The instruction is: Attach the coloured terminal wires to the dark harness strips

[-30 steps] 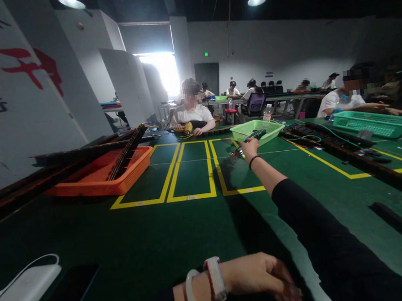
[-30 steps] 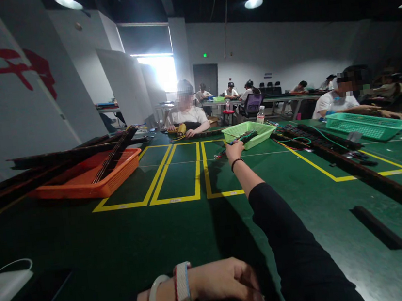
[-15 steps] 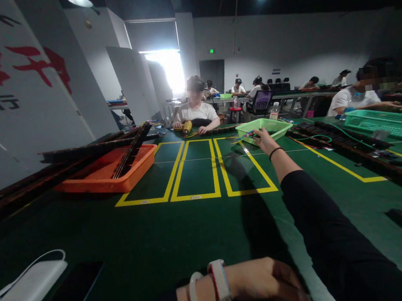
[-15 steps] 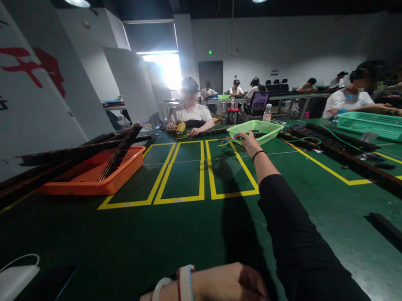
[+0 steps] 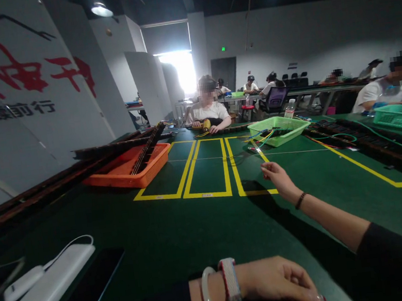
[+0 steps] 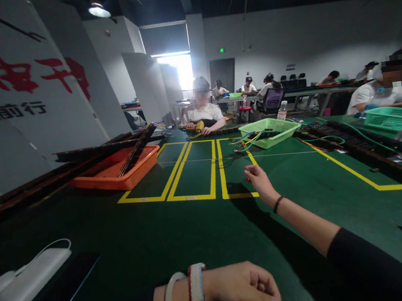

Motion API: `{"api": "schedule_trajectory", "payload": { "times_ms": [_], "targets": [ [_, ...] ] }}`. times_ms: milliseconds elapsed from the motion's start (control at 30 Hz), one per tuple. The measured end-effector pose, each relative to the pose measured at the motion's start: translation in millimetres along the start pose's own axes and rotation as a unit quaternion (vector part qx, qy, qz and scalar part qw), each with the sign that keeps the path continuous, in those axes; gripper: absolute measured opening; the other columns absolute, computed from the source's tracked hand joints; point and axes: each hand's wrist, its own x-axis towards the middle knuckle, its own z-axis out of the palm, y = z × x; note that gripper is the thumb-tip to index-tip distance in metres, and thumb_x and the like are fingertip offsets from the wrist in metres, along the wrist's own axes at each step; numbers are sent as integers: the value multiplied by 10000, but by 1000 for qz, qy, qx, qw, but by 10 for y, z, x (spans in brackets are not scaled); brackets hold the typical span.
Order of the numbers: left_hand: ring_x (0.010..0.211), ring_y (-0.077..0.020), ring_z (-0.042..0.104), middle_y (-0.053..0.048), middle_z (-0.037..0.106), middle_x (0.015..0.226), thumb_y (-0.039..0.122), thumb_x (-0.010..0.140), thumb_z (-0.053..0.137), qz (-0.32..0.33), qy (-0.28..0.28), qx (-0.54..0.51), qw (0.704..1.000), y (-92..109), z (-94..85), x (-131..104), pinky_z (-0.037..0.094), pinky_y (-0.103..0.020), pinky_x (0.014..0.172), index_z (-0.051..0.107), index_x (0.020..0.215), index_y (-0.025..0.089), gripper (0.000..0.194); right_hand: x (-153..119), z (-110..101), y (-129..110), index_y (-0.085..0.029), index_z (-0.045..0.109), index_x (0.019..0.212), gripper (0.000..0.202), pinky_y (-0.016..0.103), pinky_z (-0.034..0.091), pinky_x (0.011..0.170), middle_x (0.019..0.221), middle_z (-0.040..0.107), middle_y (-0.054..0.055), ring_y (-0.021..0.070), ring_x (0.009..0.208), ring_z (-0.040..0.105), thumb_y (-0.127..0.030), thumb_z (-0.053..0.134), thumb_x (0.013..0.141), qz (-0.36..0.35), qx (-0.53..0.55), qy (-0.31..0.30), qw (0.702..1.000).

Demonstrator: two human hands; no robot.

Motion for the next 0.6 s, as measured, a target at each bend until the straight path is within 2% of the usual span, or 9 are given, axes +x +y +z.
{"api": "schedule_trajectory", "payload": {
  "times_ms": [100,200,267,333,400,433,467,533,600],
  "targets": [
    [620,-134,618,-32,637,666,503,586,764,34,39,21,998,271,59,-192,473,-279,644,589,786,109,475,-539,-124,-33,-196,549,974,374,255,428,546,688,520,-28,131,583,509,-469,639,735,-11,-31,-111,993],
    [687,-157,640,-57,651,720,430,711,696,89,110,61,988,695,11,-494,476,-313,691,558,824,104,372,-987,-313,-66,-214,547,992,348,257,385,498,602,472,-45,134,520,469,-508,569,807,9,-70,-174,982],
    [725,-152,639,-70,659,776,378,780,640,131,189,113,967,1019,-133,-739,472,-322,728,557,869,95,308,-1205,-431,-68,-216,571,866,314,260,372,500,608,491,-28,136,527,468,-525,556,814,30,-102,-197,974],
    [784,-141,625,-79,651,839,354,827,585,181,279,165,929,1336,-381,-1005,462,-315,778,575,884,88,273,-1344,-516,-58,-218,556,757,335,262,367,502,591,493,-23,138,525,468,-550,554,805,56,-121,-214,968],
    [817,-135,607,-73,639,889,356,842,559,242,379,203,870,1627,-718,-1284,455,-313,808,575,913,102,264,-1408,-556,-48,-219,512,674,388,264,364,503,565,485,-24,139,509,463,-587,546,792,73,-124,-220,965],
    [846,-140,600,-87,637,938,367,858,526,269,438,230,826,1761,-907,-1428,451,-316,817,571,935,107,274,-1418,-561,-46,-218,493,649,416,266,365,505,551,480,-25,139,501,460,-607,529,792,79,-125,-219,964],
    [862,-148,595,-104,634,977,371,872,491,281,510,271,767,1886,-1101,-1577,448,-319,815,567,946,110,282,-1418,-560,-47,-216,482,633,440,267,365,511,536,474,-25,138,497,457,-623,505,798,82,-128,-216,964],
    [912,-155,581,-105,628,1044,380,904,403,215,654,398,606,2107,-1477,-1882,435,-310,821,568,950,127,305,-1403,-547,-58,-206,495,636,468,267,370,537,531,479,-21,138,511,465,-630,447,829,85,-138,-215,963],
    [999,-193,539,-123,605,1078,341,862,491,161,704,423,547,2285,-1796,-2187,391,-333,876,563,911,113,244,-1389,-535,-70,-192,529,672,478,259,365,557,554,492,-17,133,541,471,-615,412,860,87,-151,-225,959]
  ]
}}
